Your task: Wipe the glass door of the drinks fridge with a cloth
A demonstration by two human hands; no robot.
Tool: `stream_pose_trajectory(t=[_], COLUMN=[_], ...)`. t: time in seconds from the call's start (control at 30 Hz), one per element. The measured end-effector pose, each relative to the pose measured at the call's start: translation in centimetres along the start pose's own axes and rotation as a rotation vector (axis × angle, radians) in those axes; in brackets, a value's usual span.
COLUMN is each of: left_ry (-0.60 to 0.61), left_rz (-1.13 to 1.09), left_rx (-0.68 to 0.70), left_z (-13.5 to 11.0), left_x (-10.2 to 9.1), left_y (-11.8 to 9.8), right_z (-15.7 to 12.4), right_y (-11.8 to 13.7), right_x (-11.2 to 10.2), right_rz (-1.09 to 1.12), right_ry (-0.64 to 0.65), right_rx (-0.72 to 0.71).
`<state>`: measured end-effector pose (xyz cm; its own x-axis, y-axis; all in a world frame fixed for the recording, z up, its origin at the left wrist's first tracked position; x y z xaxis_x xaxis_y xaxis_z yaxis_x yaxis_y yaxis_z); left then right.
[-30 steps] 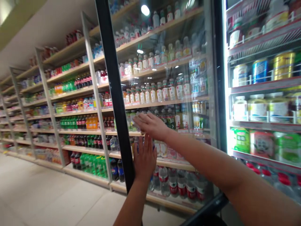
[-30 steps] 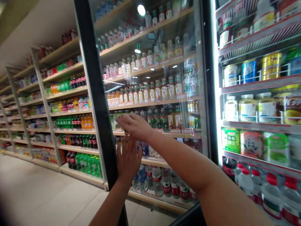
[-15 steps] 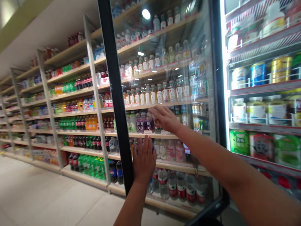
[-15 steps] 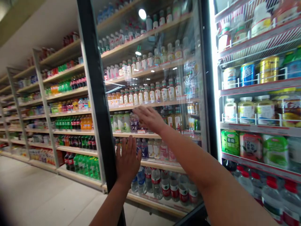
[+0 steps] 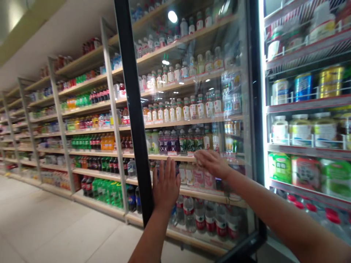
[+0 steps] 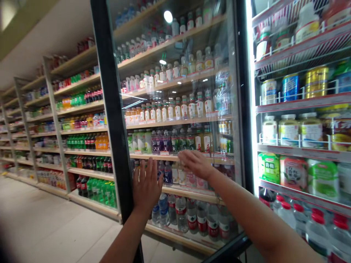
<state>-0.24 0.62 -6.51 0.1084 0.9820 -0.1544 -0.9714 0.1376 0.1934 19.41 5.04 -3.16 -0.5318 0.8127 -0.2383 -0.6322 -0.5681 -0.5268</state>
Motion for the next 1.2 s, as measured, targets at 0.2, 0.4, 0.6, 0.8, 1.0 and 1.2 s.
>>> stream_pose_trajectory(t=[0.2, 0.4, 0.6, 0.8, 1.0, 1.2], left_ry=[-0.029, -0.125, -0.086, -0.019, -0.016, -0.008], left_rz=[0.008, 0.023, -0.007, 0.003, -0.044, -0.057], left_rx=[-0.011, -0.01, 0.031, 0.071, 0.063, 0.065], left_z=[0.1, 5.6, 14.1, 16.2, 15.8, 16.0], left_x=[-0.8, -2.7, -2.6, -1.3, -1.0, -0.8], left_y=[-0.4, -0.4, 0.6, 0.1, 0.2, 0.2], right_z=[-0.1, 2.4, 5.2, 5.1, 2.3, 5.4], right_y=[-3.1, 0.3, -5.0, -2.3, -10.2, 0.0], right_x=[-1.0, 0.5, -2.0, -0.4, -2.8, 0.3], right_rz=[-0.11, 0.067, -0.086, 0.041, -0.131, 0.006], right_ry=[-0.189, -0.025, -0.334, -0.103, -0.445, -0.099], right_rx=[0.406, 0.026, 0.494, 0.092, 0.829, 0.045])
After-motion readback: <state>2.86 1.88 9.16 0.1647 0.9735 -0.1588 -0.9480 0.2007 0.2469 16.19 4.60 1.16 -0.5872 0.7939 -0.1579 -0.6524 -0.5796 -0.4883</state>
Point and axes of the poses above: each hand's wrist, its own z-axis towards the middle knuckle, its own x-axis out of the palm, y = z × x, the point moved 7 cm from there along z, towards the middle knuckle, and after that the axes turned 2 degrees about -y, right-handed, at the moved point
